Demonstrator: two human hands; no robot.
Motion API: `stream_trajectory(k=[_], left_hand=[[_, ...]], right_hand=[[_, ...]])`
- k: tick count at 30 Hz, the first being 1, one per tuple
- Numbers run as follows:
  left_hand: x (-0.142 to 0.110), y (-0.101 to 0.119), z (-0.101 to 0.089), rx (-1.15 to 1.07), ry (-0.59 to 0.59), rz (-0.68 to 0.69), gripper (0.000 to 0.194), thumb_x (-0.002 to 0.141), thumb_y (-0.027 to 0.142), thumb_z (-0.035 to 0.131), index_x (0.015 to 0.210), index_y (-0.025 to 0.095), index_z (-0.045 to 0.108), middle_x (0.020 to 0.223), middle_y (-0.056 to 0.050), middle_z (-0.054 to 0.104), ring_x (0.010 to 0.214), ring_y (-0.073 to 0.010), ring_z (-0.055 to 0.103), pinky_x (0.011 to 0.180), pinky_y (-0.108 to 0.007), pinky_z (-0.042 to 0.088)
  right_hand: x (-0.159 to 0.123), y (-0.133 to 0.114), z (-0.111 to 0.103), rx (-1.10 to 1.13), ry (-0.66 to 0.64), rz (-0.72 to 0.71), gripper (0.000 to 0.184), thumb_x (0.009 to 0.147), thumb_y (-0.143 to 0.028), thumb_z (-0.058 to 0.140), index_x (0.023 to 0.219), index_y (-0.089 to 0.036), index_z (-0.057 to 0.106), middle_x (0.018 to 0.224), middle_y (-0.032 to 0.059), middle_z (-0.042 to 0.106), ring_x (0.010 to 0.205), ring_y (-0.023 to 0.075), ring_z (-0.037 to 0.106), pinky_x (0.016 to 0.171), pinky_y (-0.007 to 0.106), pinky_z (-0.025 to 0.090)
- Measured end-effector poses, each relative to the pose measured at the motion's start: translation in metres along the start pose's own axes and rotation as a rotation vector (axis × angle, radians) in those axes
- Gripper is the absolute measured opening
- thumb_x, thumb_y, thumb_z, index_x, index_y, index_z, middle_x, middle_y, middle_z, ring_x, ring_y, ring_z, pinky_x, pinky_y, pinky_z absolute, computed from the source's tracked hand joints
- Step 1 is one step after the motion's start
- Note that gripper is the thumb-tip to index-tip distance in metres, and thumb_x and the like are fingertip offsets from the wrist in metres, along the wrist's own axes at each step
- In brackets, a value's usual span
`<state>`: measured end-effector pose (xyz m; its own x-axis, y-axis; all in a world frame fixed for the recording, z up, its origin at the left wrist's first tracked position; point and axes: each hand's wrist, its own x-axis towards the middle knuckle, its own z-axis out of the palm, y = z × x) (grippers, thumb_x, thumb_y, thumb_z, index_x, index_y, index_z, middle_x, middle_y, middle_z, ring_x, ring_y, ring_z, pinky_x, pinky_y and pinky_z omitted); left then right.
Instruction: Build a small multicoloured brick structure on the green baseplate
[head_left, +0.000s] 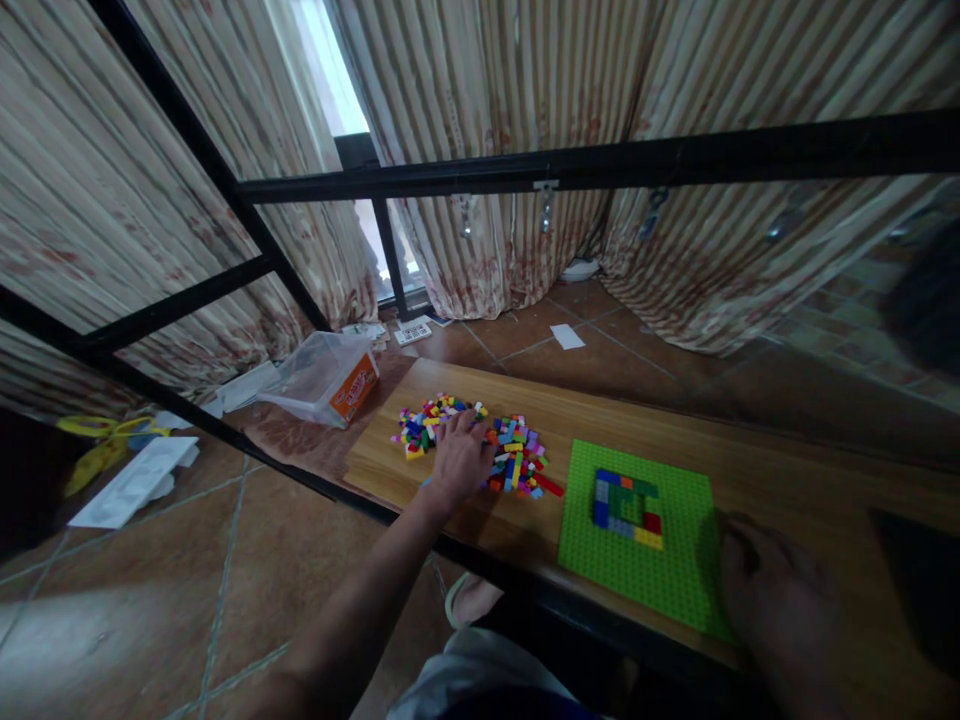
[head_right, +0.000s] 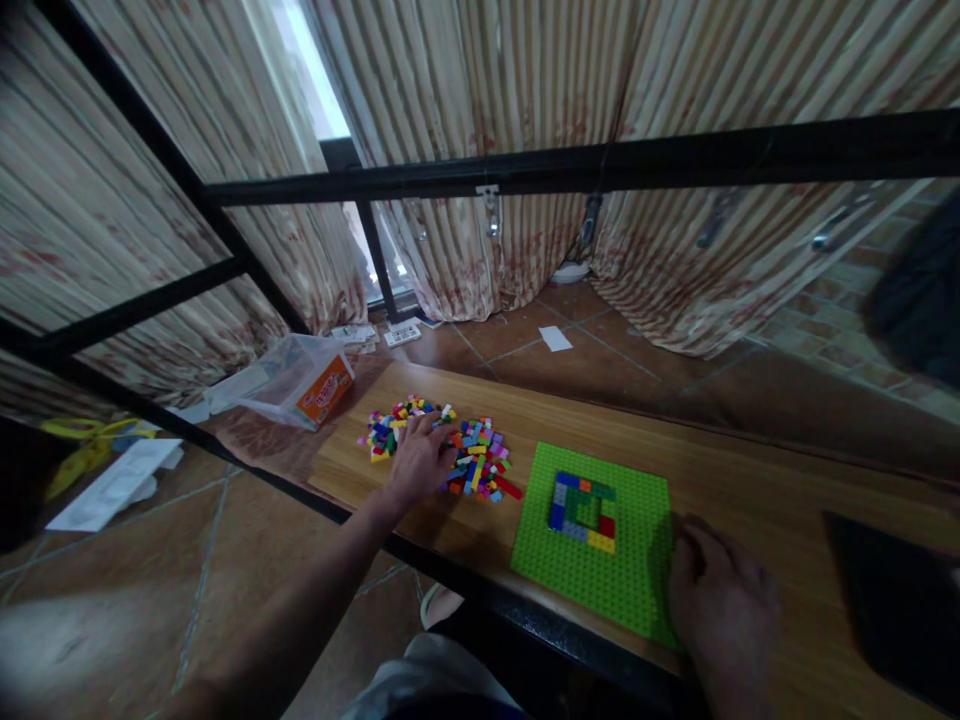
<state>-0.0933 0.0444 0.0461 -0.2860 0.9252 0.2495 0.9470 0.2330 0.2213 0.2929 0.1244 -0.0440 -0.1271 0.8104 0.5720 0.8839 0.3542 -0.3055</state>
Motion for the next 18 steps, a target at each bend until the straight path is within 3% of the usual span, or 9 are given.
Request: stream_trajectory(k=[4, 10, 14, 18], left_hand=[[0.009, 0.012, 0.006, 0.072, -0.048, -0.022, 0.029, 0.083, 0.024, 0.059, 0.111, 0.022, 0.067, 0.134, -0.011, 0.055, 0.127, -0.0318, 0.044, 0.105, -0.054, 0.035], [0.017, 0.011, 0.003, 0.069, -0.038, -0.01, 0.022, 0.085, 0.021, 0.055, 0.103, 0.019, 0.067, 0.129, -0.012, 0.06, 0.122, -0.033, 0.049, 0.102, -0.054, 0.038], [0.012, 0.014, -0.006, -0.035, 0.011, -0.027, 0.018, 0.089, 0.023, 0.053, 0.101, 0.017, 0.065, 0.113, -0.012, 0.066, 0.107, -0.0297, 0.059, 0.096, -0.046, 0.045], [-0.006, 0.043, -0.008, -0.288, -0.036, 0.1, 0.019, 0.092, 0.023, 0.05, 0.108, 0.019, 0.06, 0.104, -0.008, 0.067, 0.098, -0.0225, 0.064, 0.088, -0.035, 0.05]], right_hand=[[0.001, -0.001, -0.001, -0.056, -0.036, -0.044, 0.037, 0.091, -0.034, 0.042, 0.104, -0.013, 0.068, 0.105, 0.0172, 0.068, 0.101, 0.0314, 0.06, 0.09, 0.046, 0.043], [0.0, -0.002, 0.002, -0.055, -0.026, 0.005, 0.035, 0.092, -0.034, 0.042, 0.105, -0.014, 0.068, 0.106, 0.0155, 0.068, 0.102, 0.0281, 0.059, 0.089, 0.043, 0.042], [0.0, -0.003, 0.003, -0.046, -0.024, 0.031, 0.034, 0.093, -0.035, 0.042, 0.104, -0.015, 0.068, 0.107, 0.0143, 0.067, 0.102, 0.0269, 0.058, 0.089, 0.042, 0.041], [0.001, -0.005, 0.001, -0.035, -0.033, 0.039, 0.033, 0.092, -0.034, 0.043, 0.105, -0.015, 0.067, 0.107, 0.014, 0.067, 0.102, 0.0266, 0.057, 0.09, 0.043, 0.041]])
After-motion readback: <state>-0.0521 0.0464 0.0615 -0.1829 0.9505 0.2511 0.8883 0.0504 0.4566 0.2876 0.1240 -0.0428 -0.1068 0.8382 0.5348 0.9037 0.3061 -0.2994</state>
